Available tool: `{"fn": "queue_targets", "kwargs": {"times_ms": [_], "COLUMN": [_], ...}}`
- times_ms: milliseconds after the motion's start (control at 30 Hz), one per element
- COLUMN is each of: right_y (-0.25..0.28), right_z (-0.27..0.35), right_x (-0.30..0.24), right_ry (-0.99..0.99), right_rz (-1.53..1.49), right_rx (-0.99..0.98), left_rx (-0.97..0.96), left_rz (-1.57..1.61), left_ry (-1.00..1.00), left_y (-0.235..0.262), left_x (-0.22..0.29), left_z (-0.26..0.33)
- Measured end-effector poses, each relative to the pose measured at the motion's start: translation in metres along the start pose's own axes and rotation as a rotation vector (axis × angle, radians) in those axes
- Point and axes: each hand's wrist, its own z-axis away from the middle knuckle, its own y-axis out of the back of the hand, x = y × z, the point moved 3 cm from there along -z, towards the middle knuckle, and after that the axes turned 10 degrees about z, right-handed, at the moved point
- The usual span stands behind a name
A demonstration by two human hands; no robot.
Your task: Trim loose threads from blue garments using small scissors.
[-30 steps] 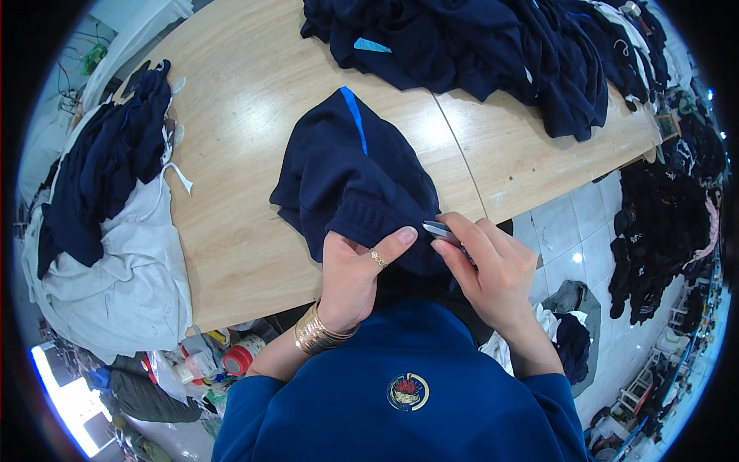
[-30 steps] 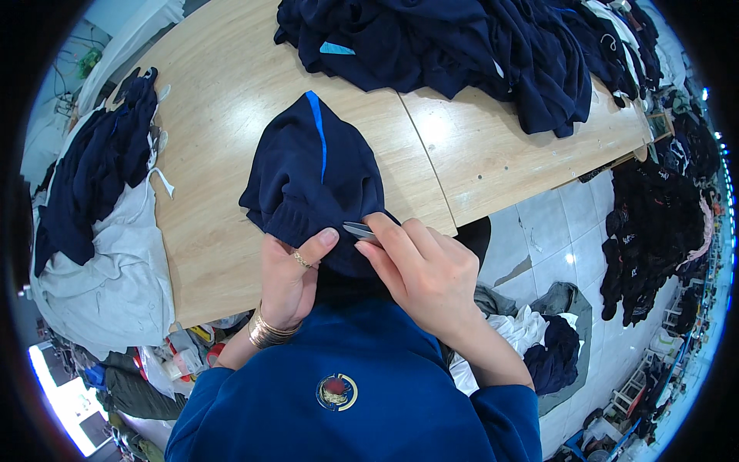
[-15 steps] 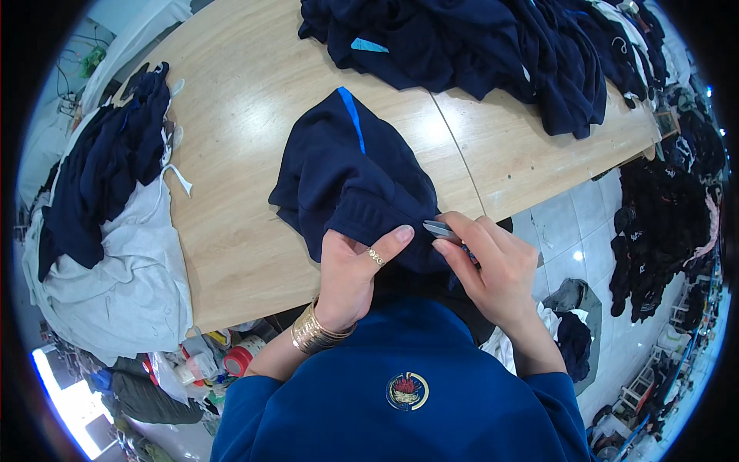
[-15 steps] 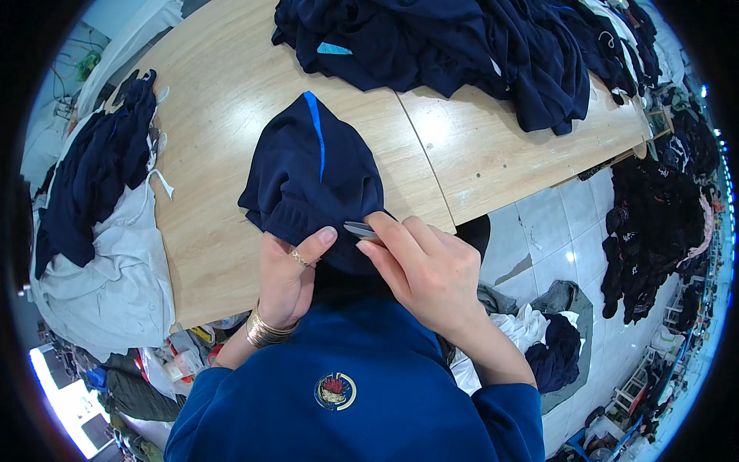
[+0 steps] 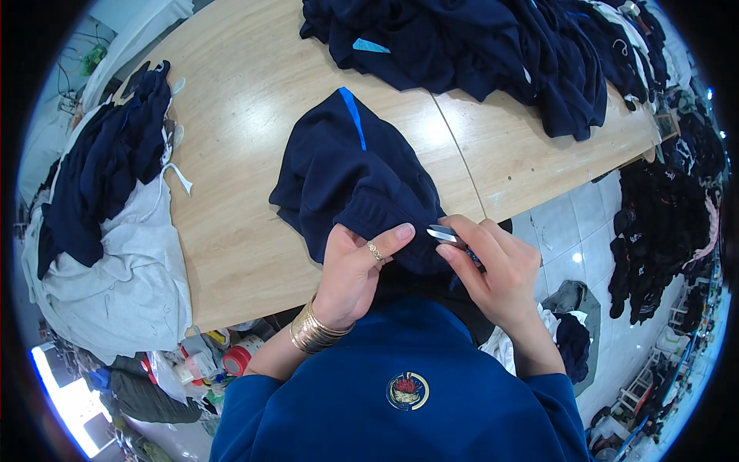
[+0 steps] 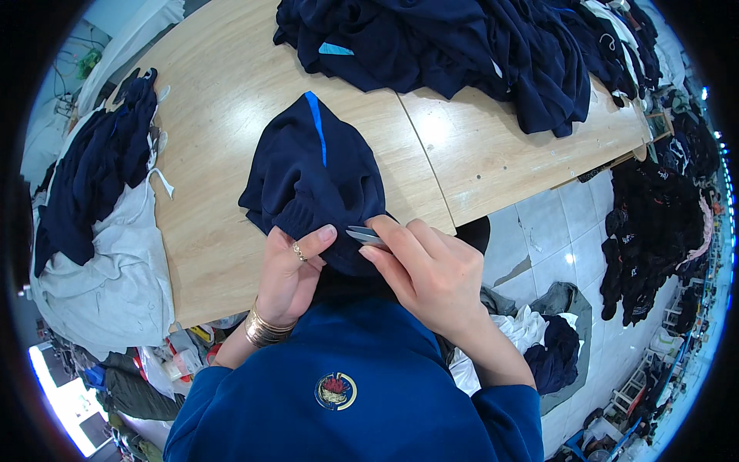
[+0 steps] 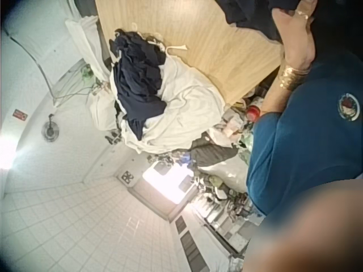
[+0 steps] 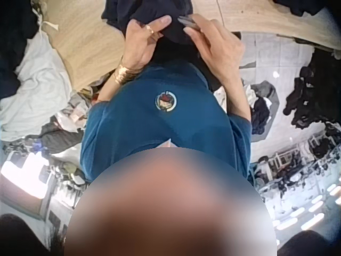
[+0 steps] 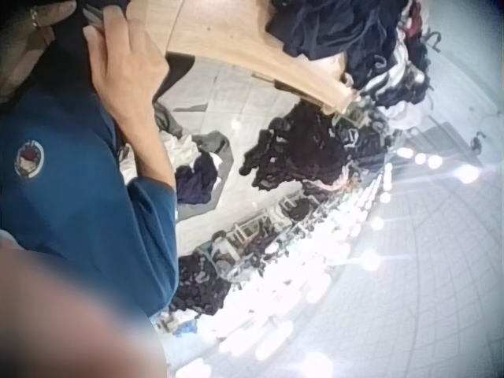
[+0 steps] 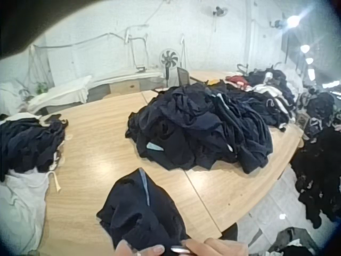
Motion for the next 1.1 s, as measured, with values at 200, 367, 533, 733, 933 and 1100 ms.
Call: {"fn": "queue_targets", "kwargs": {"times_ms": [200, 367, 533, 733, 933, 1100], "right_y": [-0.0034, -0.0013, -0.002, -0.0025, -0.0011, -0.0018], "right_z": [0.0, -0.0002, -0.0019, -0.0024, -0.0029, -0.003], "right_x": [-0.0006, -0.0006, -0.0008, -0.0007, -0.0012, 0.0014], "right_ry": [0.007, -0.024, -0.021, 0.018, 0.036, 0.015], "right_rz": [0.04, -0.006, -0.009, 0.023, 0.072, 0.014], "right_rx": [-0.03, -0.029, -0.054, -0.039, -0.044, -0.095], "left_rx": [0.011, -0.025, -0.022, -0.044, -0.038, -0.032], "left_rz": [0.007, -0.018, -0.019, -0.022, -0.017, 0.001], "left_ry": [-0.003, -0.036, -0.063, -0.028, -0.021, 0.056], "left_y": [-0.0002, -0.0002, -0.0017, 0.0006, -0.001, 0.0], "left_x": [-0.0014, -0.003, -0.0015, -0.002, -0.0009, -0.0019], "left_z": [-0.0009, 0.0008, 0.0014, 0.0006, 0.0003, -0.0012]}}
